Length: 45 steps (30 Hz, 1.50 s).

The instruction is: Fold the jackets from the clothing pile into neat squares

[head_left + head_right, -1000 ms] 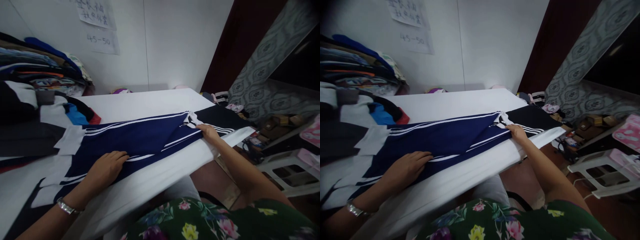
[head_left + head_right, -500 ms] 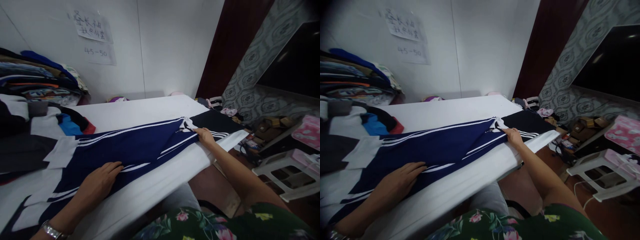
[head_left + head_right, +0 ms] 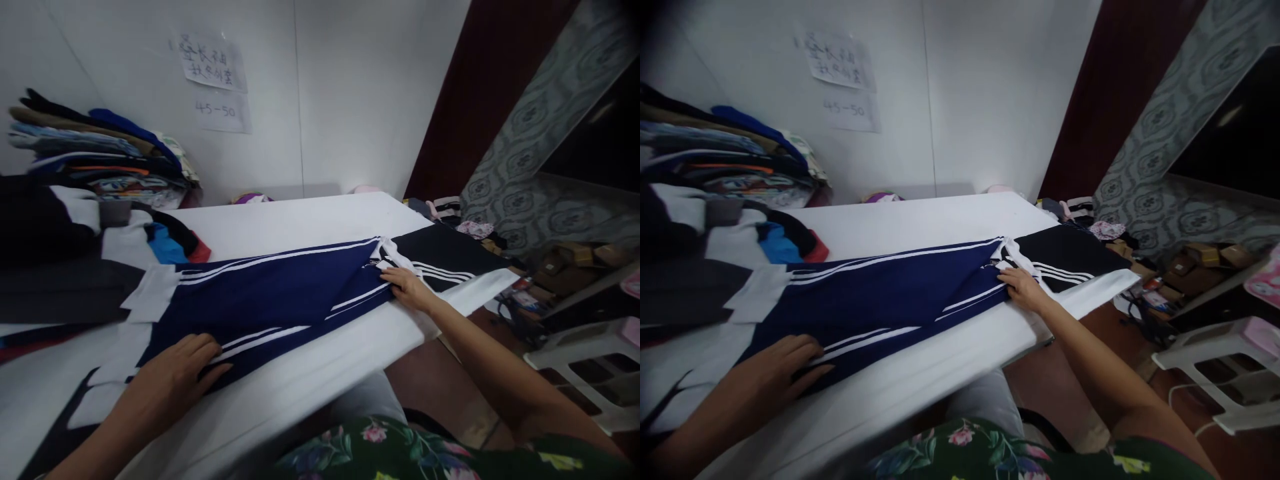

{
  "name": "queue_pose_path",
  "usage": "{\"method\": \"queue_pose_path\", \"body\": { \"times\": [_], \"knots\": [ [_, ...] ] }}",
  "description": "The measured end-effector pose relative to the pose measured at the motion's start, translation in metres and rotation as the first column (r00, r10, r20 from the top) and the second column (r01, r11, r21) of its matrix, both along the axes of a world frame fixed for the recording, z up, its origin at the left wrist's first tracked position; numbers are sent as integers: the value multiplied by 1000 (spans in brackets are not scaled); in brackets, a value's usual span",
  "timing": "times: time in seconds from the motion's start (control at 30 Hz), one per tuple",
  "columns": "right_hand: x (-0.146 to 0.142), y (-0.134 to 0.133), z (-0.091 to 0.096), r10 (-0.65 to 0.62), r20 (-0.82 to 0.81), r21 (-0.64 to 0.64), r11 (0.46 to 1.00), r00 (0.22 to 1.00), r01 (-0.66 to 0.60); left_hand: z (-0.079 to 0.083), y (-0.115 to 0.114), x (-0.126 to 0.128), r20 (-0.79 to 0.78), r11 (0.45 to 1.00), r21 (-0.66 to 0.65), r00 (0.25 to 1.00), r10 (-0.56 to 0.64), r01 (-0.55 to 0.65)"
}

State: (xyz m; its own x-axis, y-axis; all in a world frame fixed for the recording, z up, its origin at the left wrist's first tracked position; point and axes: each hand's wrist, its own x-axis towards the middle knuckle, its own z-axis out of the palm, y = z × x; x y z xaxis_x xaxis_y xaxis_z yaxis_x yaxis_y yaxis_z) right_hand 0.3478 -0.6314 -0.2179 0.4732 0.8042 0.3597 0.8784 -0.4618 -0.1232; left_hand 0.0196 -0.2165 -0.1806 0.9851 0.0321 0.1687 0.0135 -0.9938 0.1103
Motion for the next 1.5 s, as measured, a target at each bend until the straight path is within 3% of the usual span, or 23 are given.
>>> {"method": "queue_pose_path", "body": {
  "times": [0.2, 0.4, 0.6, 0.73, 0.93, 1.13, 1.3, 1.5],
  "knots": [
    [-3, 23, -15, 146, 7, 5, 989, 989, -146, 11, 4, -25, -99, 988, 55, 984, 147, -142],
    [8, 35, -31, 234, 22, -2, 972, 972, -234, 24, -4, -27, -200, 958, 122, 939, 281, -261],
    [15, 32, -40, 209, 48, 19, 977, 977, -210, 28, -5, -19, -256, 947, 270, 936, 242, -171],
    [16, 31, -43, 158, 67, 37, 986, 985, -161, 31, -1, -16, -141, 921, 353, 964, 226, -164],
    [15, 31, -40, 217, 54, 9, 976, 975, -218, 25, 1, -17, -220, 954, 253, 950, 220, -162],
    [8, 38, -38, 231, 26, -34, 973, 973, -230, 26, 14, -27, -146, 969, 143, 964, 223, -203],
    [3, 59, -41, 249, 40, -88, 966, 968, -245, 28, 20, -27, -176, 946, 179, 938, 300, -269],
    [2, 72, -52, 241, 107, -121, 966, 965, -228, 25, 23, -17, -158, 922, 325, 950, 271, -209]
  ]
}}
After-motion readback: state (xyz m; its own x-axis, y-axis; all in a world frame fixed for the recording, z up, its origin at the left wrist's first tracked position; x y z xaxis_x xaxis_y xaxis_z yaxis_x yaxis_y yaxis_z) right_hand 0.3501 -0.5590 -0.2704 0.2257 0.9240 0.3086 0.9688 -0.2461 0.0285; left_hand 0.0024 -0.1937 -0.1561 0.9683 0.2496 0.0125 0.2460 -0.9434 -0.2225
